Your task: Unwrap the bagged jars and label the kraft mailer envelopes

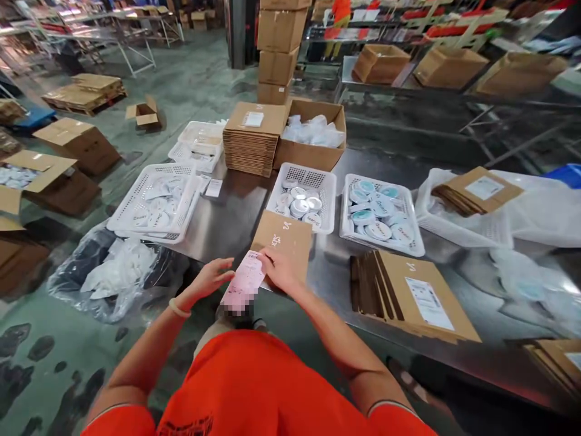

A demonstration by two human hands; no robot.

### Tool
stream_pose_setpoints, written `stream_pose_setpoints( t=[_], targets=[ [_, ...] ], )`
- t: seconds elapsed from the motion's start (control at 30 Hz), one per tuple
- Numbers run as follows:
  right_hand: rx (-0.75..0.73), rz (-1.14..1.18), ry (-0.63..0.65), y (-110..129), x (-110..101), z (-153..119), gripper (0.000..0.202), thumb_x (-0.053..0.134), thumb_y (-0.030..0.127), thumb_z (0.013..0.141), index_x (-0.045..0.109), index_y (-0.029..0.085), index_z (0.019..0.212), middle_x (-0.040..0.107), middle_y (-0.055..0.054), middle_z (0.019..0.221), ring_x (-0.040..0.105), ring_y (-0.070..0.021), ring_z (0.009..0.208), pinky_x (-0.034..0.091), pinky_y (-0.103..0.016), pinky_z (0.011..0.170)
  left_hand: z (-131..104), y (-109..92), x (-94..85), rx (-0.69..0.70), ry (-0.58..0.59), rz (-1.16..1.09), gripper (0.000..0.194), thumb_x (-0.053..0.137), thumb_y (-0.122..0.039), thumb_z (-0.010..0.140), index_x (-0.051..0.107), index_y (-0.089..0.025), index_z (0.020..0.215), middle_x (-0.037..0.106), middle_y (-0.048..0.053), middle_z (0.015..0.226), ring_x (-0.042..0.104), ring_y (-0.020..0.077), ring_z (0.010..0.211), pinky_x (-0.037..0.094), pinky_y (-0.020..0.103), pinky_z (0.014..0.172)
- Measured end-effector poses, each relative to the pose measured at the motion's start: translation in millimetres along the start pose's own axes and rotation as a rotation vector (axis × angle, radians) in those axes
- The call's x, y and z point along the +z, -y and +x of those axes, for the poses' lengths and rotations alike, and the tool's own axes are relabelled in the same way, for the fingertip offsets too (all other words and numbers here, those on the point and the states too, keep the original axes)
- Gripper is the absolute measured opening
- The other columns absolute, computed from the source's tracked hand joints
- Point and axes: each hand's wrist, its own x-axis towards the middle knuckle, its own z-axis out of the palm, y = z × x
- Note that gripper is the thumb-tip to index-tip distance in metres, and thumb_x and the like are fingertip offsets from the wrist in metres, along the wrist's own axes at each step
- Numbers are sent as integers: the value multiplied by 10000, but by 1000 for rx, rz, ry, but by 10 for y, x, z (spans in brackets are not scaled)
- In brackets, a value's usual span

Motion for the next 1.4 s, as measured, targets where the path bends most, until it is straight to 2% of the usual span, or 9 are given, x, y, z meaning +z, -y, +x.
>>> stream_pose_setpoints(
  t=[0.17, 0.37, 0.5, 0.63, 0.77, 0.87, 0.97, 1.07, 1.4],
  targets=[
    [196, 133, -112, -3, 68, 8, 218, 695, 457, 846, 661, 242, 862, 654, 12, 731, 591, -183, 700, 457, -314, 709, 180, -200, 344, -31, 97, -493, 453, 977, -470, 575, 776, -120, 782, 800, 86, 772, 719, 208, 679, 565, 313, 682],
    [488, 455, -245, -43, 99, -298, 541, 883, 420, 584, 611, 243, 1017, 556, 105, 609, 524, -147, 562, 469, -295, 597, 293, -179, 312, -38, -13, -426, 437, 981, -476, 561, 770, -136, 738, 788, 51, 735, 712, 216, 636, 570, 325, 617],
    [459, 544, -176, 22, 6, -615, 519, 930, 407, 588, 612, 240, 963, 583, 104, 624, 556, -132, 578, 492, -277, 611, 499, -282, 26, 399, -128, -51, 294, 794, -470, 849, 822, -188, 770, 809, 71, 784, 777, 287, 894, 618, 430, 859],
    [401, 620, 104, 169, -24, -719, 711, 1034, 423, 451, 699, 218, 1043, 762, 7, 857, 704, -185, 797, 565, -300, 726, 636, -573, 23, 716, -81, 43, 233, 761, -379, 905, 824, -228, 738, 783, 132, 1281, 552, 346, 1464, 454, 540, 1215],
    [457, 674, -207, 291, 10, -554, 622, 932, 643, 602, 769, 196, 1003, 777, -36, 827, 663, -172, 683, 535, -284, 605, 585, -754, 334, 530, 175, -204, 257, 812, -441, 863, 827, -187, 829, 591, 127, 1573, 551, 355, 1451, 499, 452, 1181],
    [501, 659, -376, 336, -54, -427, 590, 912, 681, 576, 776, 188, 871, 738, -29, 707, 591, -165, 576, 484, -288, 513, 504, -685, 529, 242, 242, -425, 506, 748, -598, 895, 783, -174, 1170, 708, 153, 1392, 679, 317, 1258, 581, 419, 1038],
    [478, 624, -487, 351, -180, -354, 567, 906, 664, 553, 771, 188, 830, 690, -8, 634, 536, -145, 542, 436, -272, 481, 421, -540, 610, 33, 394, -433, 656, 835, -658, 787, 777, -131, 1173, 809, 150, 1125, 744, 313, 1052, 608, 398, 907],
    [455, 578, -529, 340, -279, -310, 537, 888, 650, 559, 759, 185, 796, 626, 13, 575, 501, -134, 541, 410, -269, 486, 345, -469, 620, -4, 536, -327, 583, 954, -559, 652, 834, -110, 1003, 837, 130, 1013, 762, 323, 955, 603, 398, 861],
    [431, 505, -527, 160, -321, -257, 478, 852, 626, 635, 736, 180, 764, 577, 26, 582, 437, -115, 558, 376, -266, 530, 290, -586, 650, -1, 517, -319, 541, 895, -573, 728, 850, -136, 1045, 848, 114, 1062, 770, 317, 964, 605, 400, 871]
  ],
)
